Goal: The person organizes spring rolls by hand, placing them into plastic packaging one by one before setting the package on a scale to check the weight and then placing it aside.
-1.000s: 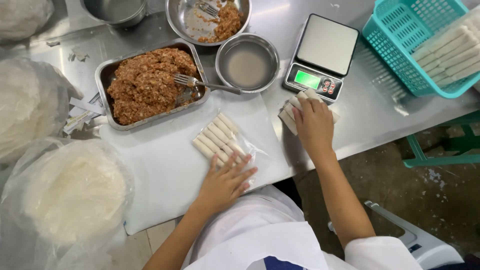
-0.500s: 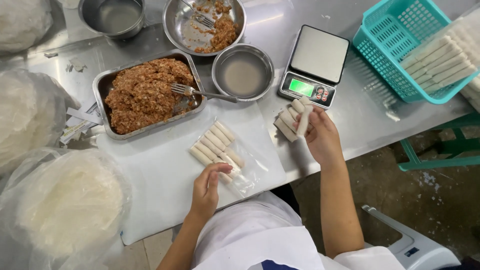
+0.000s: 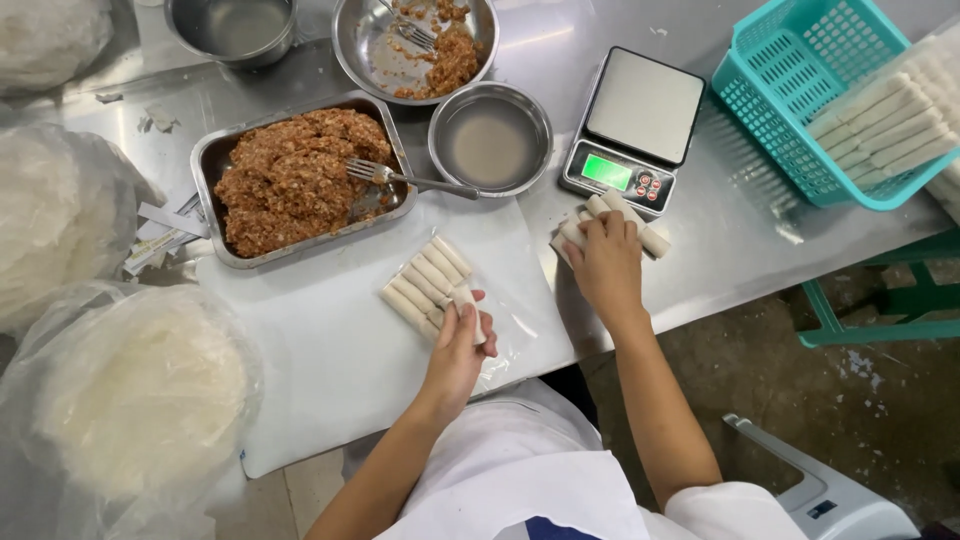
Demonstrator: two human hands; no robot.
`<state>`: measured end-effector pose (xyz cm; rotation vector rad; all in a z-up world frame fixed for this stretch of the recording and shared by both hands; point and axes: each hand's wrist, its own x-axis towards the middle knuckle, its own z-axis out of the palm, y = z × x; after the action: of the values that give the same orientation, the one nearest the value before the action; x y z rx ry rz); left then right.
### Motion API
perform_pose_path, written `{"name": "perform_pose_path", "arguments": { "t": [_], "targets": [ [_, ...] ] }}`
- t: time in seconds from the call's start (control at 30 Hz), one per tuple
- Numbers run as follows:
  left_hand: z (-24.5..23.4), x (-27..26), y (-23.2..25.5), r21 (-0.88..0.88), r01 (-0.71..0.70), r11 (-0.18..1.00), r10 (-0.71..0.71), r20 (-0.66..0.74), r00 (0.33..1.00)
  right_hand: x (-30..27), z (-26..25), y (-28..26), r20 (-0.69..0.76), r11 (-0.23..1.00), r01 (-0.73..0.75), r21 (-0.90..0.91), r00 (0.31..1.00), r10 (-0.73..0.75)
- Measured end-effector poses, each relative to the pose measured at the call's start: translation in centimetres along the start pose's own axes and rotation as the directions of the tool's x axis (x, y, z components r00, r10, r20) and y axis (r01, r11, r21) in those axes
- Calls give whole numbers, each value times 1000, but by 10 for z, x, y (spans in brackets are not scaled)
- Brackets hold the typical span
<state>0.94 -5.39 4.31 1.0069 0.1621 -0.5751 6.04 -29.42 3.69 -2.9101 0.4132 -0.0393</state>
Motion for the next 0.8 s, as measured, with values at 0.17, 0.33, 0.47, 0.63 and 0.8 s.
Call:
{"name": "perform_pose_path", "arguments": {
  "t": [0.17, 0.33, 0.47, 0.63, 0.8],
  "targets": [
    [16, 7, 5, 139, 41, 989, -58, 117, 991, -5, 7, 10, -2, 901, -78, 427, 996, 87],
    [31, -1, 24, 230, 48, 972, -86, 157, 984, -23, 5, 30, 77, 291, -129, 948, 980, 184],
    [25, 7, -1, 250, 20, 968, -71, 200, 977, -37, 5, 31, 137, -29, -134, 991, 971, 196],
    [30, 0, 1, 231, 62, 971, -115, 221, 969, -39, 11, 28, 285, -288, -197, 937, 909, 304],
    [24, 13, -14, 56, 86, 995, -95, 184, 978, -56, -27, -34, 225, 483, -152, 862, 970, -96]
  ]
}}
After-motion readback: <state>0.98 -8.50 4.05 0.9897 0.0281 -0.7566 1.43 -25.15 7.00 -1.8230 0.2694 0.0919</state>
